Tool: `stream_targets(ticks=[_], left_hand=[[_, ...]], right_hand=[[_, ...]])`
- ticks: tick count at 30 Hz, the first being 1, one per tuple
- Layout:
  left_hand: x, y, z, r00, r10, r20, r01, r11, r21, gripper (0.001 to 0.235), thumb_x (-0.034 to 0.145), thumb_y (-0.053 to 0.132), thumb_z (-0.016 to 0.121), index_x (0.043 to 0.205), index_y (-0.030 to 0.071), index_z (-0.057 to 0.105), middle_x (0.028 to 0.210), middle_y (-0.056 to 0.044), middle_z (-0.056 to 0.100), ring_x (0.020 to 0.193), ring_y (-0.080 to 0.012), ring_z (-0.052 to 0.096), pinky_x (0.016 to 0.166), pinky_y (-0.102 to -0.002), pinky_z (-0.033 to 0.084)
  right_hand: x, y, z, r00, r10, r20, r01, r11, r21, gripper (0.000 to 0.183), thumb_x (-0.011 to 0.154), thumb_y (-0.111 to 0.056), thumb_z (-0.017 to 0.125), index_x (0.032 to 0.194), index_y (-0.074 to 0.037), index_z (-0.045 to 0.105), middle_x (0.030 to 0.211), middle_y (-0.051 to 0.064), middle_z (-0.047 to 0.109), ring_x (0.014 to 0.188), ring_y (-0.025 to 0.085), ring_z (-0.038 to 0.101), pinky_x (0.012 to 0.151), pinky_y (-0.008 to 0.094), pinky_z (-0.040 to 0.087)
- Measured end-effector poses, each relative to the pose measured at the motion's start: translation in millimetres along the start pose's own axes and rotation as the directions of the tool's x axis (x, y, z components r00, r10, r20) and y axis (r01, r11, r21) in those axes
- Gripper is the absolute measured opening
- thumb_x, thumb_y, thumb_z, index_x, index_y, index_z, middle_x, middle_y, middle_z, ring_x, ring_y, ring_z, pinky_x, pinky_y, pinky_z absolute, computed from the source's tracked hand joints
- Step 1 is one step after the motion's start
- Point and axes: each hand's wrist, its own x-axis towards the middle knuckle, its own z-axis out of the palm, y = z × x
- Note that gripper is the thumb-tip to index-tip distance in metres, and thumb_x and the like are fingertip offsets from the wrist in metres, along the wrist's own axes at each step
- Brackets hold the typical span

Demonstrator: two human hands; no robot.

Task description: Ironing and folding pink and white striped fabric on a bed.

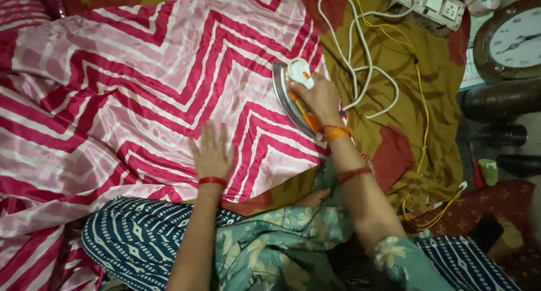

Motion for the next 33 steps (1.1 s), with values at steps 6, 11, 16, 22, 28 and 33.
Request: stream_targets(ticks=[6, 11, 16, 22, 28, 33], left_hand=[[6, -39, -18, 0.959, -0.273, -0.081, 0.273, 0.962, -0.009, 0.065, 0.102, 0.042, 0.046, 0.161, 0.015, 0.038, 0.171, -0.019, 0.026, 0.158, -0.0335, 0.022, 0.125, -0.062, 0.01], [6, -36, -18, 0.954, -0.291, -0.076, 0.291, 0.957, -0.015, 0.068, 0.101, 0.041, 0.046, 0.163, 0.016, 0.037, 0.171, -0.019, 0.025, 0.157, -0.033, 0.022, 0.125, -0.061, 0.008], [9, -37, -20, 0.951, -0.302, -0.057, 0.301, 0.953, -0.026, 0.067, 0.101, 0.041, 0.046, 0.163, 0.017, 0.036, 0.17, -0.019, 0.024, 0.158, -0.0332, 0.021, 0.125, -0.061, 0.007], [8, -38, -19, 0.953, -0.297, -0.059, 0.296, 0.955, -0.024, 0.067, 0.101, 0.042, 0.046, 0.163, 0.017, 0.036, 0.171, -0.018, 0.023, 0.158, -0.0327, 0.019, 0.125, -0.061, 0.007], [8, -38, -17, 0.956, -0.284, -0.076, 0.282, 0.958, -0.047, 0.067, 0.101, 0.042, 0.045, 0.162, 0.018, 0.036, 0.171, -0.018, 0.022, 0.158, -0.0317, 0.018, 0.125, -0.061, 0.007], [6, -38, -18, 0.952, -0.298, -0.073, 0.296, 0.954, -0.035, 0.066, 0.101, 0.042, 0.045, 0.162, 0.018, 0.036, 0.171, -0.018, 0.022, 0.158, -0.0319, 0.019, 0.125, -0.06, 0.007]], right_hand=[[-50, -41, -21, 0.974, -0.057, 0.22, 0.043, 0.997, 0.068, 0.063, 0.08, -0.059, 0.078, 0.11, -0.004, 0.072, 0.079, 0.023, 0.072, 0.072, 0.04, 0.073, 0.065, 0.048, 0.056], [-55, -65, -22, 0.956, -0.116, 0.271, 0.103, 0.993, 0.06, 0.058, 0.085, -0.055, 0.077, 0.111, -0.003, 0.072, 0.081, 0.023, 0.072, 0.075, 0.041, 0.072, 0.065, 0.049, 0.056], [-17, -80, -2, 0.968, -0.096, 0.232, 0.083, 0.994, 0.067, 0.057, 0.086, -0.054, 0.076, 0.109, -0.002, 0.071, 0.081, 0.023, 0.072, 0.074, 0.04, 0.073, 0.065, 0.049, 0.056], [34, -93, 28, 0.984, -0.083, 0.16, 0.079, 0.996, 0.036, 0.057, 0.083, -0.056, 0.078, 0.102, -0.003, 0.073, 0.079, 0.022, 0.072, 0.074, 0.04, 0.072, 0.065, 0.05, 0.056], [19, -99, 29, 0.983, -0.094, 0.156, 0.079, 0.992, 0.1, 0.058, 0.081, -0.055, 0.078, 0.106, -0.004, 0.073, 0.079, 0.02, 0.073, 0.071, 0.038, 0.073, 0.064, 0.049, 0.056], [-29, -115, 19, 0.945, -0.151, 0.289, 0.117, 0.984, 0.133, 0.063, 0.082, -0.057, 0.076, 0.118, -0.006, 0.071, 0.078, 0.021, 0.073, 0.068, 0.036, 0.073, 0.064, 0.046, 0.056]])
